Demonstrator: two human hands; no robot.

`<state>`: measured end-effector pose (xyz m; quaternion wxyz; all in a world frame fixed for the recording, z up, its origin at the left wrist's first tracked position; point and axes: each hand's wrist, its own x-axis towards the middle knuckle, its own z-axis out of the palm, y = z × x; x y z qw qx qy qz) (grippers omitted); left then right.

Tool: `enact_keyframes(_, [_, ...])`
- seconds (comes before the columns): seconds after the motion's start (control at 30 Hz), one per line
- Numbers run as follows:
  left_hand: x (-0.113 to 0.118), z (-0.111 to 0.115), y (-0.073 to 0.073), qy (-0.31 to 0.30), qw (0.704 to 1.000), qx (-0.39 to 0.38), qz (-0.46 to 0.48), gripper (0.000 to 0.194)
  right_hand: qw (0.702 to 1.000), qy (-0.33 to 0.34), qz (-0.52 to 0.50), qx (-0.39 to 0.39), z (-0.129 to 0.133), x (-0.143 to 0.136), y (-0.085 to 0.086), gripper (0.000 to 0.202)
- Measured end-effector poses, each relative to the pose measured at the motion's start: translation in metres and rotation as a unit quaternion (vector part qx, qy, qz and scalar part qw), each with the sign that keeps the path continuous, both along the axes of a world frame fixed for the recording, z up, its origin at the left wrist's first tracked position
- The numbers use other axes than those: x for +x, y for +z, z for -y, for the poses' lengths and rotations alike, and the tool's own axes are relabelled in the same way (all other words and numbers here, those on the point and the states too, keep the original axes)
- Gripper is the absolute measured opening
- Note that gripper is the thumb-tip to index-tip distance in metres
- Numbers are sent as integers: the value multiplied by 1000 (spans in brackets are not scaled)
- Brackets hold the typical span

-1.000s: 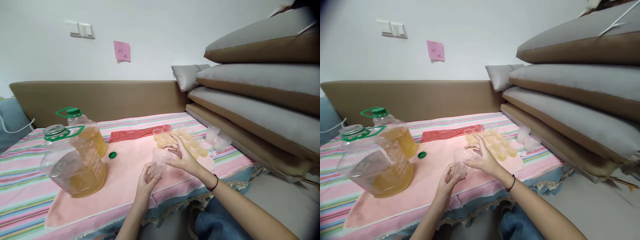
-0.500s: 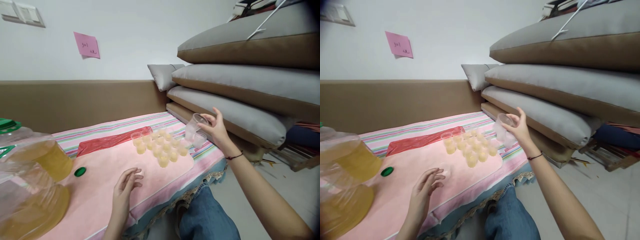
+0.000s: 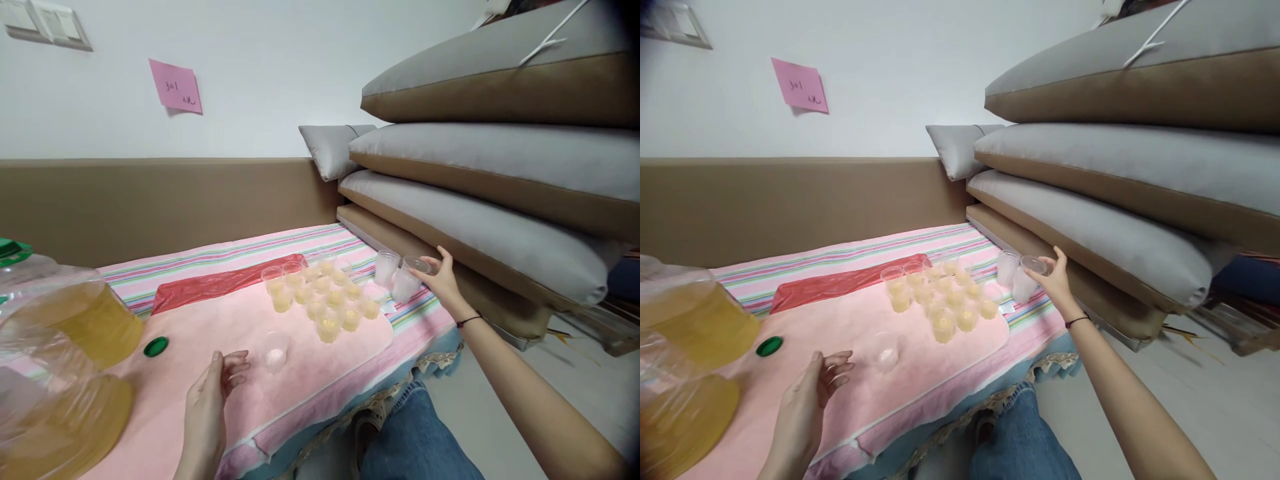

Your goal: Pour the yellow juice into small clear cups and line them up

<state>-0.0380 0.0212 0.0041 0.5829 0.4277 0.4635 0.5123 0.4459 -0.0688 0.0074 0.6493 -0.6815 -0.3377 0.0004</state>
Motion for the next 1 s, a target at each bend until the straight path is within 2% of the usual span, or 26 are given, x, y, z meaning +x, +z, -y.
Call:
enact_keyframes(0.07, [1,0,2,-1,1000,-3,11,55,1000,2,0,-12,1,-2,-5,105])
enact_keyframes(0.13, [1,0,4,-4,1000,-7,24,55,1000,-1,4,-17,3,-5,-2,104])
enact_keyframes(0.2, [0,0,6,-7,999,-8,34,55,1000,-7,13,-7,6,-11,13,102])
enact_keyframes(0.27, [-2,1,7,-7,999,-6,39,53,999,-1,33,17,9,-25,36,97])
enact_keyframes(0.37, [-3,3,5,-2,999,5,32,49,994,62,74,54,13,-72,71,81])
enact_keyframes(0.43, [-3,5,1,-1,1000,16,18,47,985,135,90,64,14,-120,80,72])
enact_keyframes(0.47, [-3,6,-1,-5,1000,20,10,45,973,202,86,65,14,-148,79,63])
enact_keyframes(0.53, [-2,8,-5,-12,1000,18,1,44,944,326,38,33,13,-203,62,53])
enact_keyframes(0.6, [-1,11,-9,-29,1000,0,-1,44,913,404,-55,-16,10,-251,32,55])
enact_keyframes(0.63, [-1,13,-10,-38,999,-9,-2,44,900,420,-108,-40,7,-270,16,62])
enact_keyframes(0.7, [-2,17,-12,-55,998,-24,-2,45,899,395,-184,-53,-1,-297,-16,71])
enact_keyframes(0.77, [-3,21,-12,-71,997,-33,-1,47,898,381,-212,-60,-9,-310,-39,74])
enact_keyframes(0.83, [-4,24,-11,-88,995,-35,1,47,897,376,-224,-65,-15,-316,-51,76])
enact_keyframes(1.0, [-8,30,-8,-129,991,-30,12,44,889,380,-243,-82,-17,-323,-56,78])
